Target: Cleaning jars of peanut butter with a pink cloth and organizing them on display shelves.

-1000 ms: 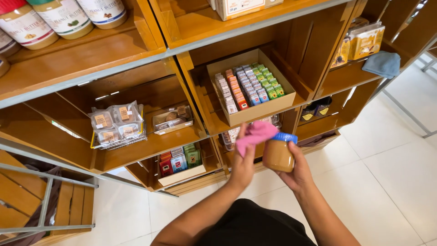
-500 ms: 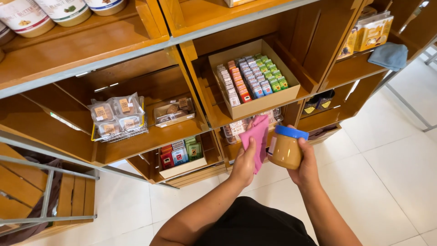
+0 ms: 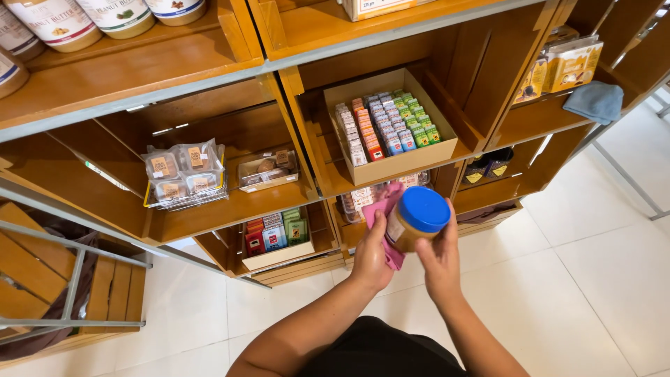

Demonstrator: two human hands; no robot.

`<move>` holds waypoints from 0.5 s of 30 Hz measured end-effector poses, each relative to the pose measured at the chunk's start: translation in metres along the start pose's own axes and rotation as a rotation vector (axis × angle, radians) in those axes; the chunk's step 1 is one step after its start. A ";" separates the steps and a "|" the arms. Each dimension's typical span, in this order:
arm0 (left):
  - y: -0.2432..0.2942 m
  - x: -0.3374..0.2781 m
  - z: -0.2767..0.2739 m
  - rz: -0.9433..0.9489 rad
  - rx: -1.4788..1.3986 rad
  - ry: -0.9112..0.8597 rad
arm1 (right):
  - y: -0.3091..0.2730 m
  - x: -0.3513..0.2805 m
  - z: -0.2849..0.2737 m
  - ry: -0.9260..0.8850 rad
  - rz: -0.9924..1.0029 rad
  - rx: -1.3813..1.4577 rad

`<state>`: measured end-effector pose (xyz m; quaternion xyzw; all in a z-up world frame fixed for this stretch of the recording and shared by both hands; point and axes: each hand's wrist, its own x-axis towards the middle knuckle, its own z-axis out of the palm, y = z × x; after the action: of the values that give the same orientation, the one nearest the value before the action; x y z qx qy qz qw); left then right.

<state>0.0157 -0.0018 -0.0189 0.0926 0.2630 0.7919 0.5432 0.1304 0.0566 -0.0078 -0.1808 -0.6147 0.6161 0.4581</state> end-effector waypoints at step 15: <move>0.037 -0.018 0.021 0.637 1.028 -0.173 | 0.022 0.017 -0.027 0.003 0.158 0.230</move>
<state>0.0025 -0.0217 0.0207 0.4810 0.5260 0.6766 0.1850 0.1353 0.0892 -0.0272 -0.1760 -0.5233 0.7164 0.4267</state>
